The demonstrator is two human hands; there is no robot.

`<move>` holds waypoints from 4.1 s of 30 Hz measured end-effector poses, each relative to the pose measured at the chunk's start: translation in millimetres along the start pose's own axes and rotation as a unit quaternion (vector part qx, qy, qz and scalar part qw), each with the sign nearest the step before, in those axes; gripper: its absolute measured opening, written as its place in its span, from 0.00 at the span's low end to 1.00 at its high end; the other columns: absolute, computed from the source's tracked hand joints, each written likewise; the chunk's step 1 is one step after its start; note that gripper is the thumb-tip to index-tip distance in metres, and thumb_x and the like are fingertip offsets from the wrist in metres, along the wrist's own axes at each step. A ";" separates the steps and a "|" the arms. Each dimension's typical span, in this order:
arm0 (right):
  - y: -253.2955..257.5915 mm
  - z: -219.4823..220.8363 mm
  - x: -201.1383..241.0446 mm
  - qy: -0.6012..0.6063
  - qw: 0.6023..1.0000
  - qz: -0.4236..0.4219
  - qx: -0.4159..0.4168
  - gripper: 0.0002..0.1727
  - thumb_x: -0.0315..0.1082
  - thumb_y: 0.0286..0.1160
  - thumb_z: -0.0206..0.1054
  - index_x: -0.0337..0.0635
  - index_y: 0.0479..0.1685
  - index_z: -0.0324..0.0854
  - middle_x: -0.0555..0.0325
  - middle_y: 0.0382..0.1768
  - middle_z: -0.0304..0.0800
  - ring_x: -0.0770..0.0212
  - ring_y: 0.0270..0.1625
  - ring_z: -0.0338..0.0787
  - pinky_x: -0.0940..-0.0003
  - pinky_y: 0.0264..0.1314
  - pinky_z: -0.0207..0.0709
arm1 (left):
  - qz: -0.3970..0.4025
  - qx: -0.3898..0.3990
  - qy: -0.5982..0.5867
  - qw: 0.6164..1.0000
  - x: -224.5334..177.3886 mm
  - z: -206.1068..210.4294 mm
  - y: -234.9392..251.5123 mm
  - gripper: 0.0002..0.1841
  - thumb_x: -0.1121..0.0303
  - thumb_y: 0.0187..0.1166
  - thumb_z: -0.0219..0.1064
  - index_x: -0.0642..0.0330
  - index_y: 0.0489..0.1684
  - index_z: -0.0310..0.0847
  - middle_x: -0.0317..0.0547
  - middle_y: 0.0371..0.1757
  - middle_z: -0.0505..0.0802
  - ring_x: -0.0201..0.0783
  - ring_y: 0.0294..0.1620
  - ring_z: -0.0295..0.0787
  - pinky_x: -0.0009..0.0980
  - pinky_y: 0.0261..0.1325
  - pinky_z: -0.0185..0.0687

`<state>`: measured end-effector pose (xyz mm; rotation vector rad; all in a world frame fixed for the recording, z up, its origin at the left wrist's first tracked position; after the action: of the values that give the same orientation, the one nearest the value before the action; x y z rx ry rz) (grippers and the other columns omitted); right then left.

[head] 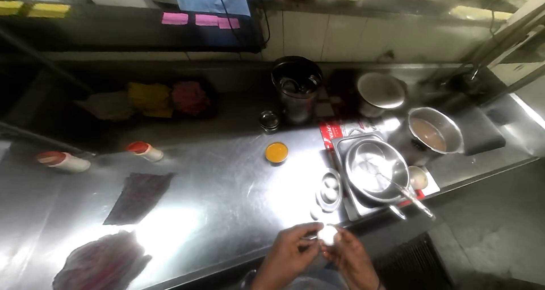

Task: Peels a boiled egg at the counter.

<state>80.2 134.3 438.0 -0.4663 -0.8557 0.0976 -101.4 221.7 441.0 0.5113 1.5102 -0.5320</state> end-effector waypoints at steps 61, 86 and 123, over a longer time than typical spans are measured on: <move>15.8 5.6 19.8 -0.298 0.944 -0.137 0.035 0.22 0.34 0.80 0.70 0.33 0.70 0.81 0.48 0.57 0.92 0.56 0.49 0.94 0.60 0.52 0.92 | -0.157 -0.021 -0.003 0.987 -14.7 -5.5 8.0 0.17 0.65 0.73 0.78 0.58 0.58 0.90 0.41 0.53 0.97 0.37 0.52 0.97 0.36 0.60 0.95; 11.3 2.6 17.8 -0.175 0.984 0.011 0.025 0.25 0.40 0.90 0.53 0.34 0.77 0.75 0.44 0.60 0.88 0.55 0.53 0.91 0.59 0.53 0.89 | -0.228 -0.035 -0.137 0.963 -4.4 1.4 5.0 0.14 0.69 0.79 0.71 0.65 0.59 0.88 0.53 0.51 0.95 0.46 0.48 0.95 0.42 0.57 0.94; 15.1 18.4 3.6 -0.193 0.979 0.027 -0.052 0.22 0.38 0.89 0.52 0.32 0.69 0.79 0.44 0.51 0.91 0.55 0.47 0.92 0.60 0.49 0.89 | -0.213 -0.081 -0.109 0.967 10.3 2.1 -17.9 0.16 0.75 0.79 0.62 0.61 0.62 0.88 0.49 0.56 0.94 0.43 0.46 0.95 0.41 0.57 0.94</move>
<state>70.4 155.3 444.2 -0.5791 -1.2338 0.1977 -110.9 206.2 430.9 -0.0080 1.4394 -0.7628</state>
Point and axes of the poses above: each hand's wrist, its own y-axis towards the middle knuckle, its own z-axis out of the palm, x = y × z, the point moved 1 cm from there along y, towards the middle knuckle
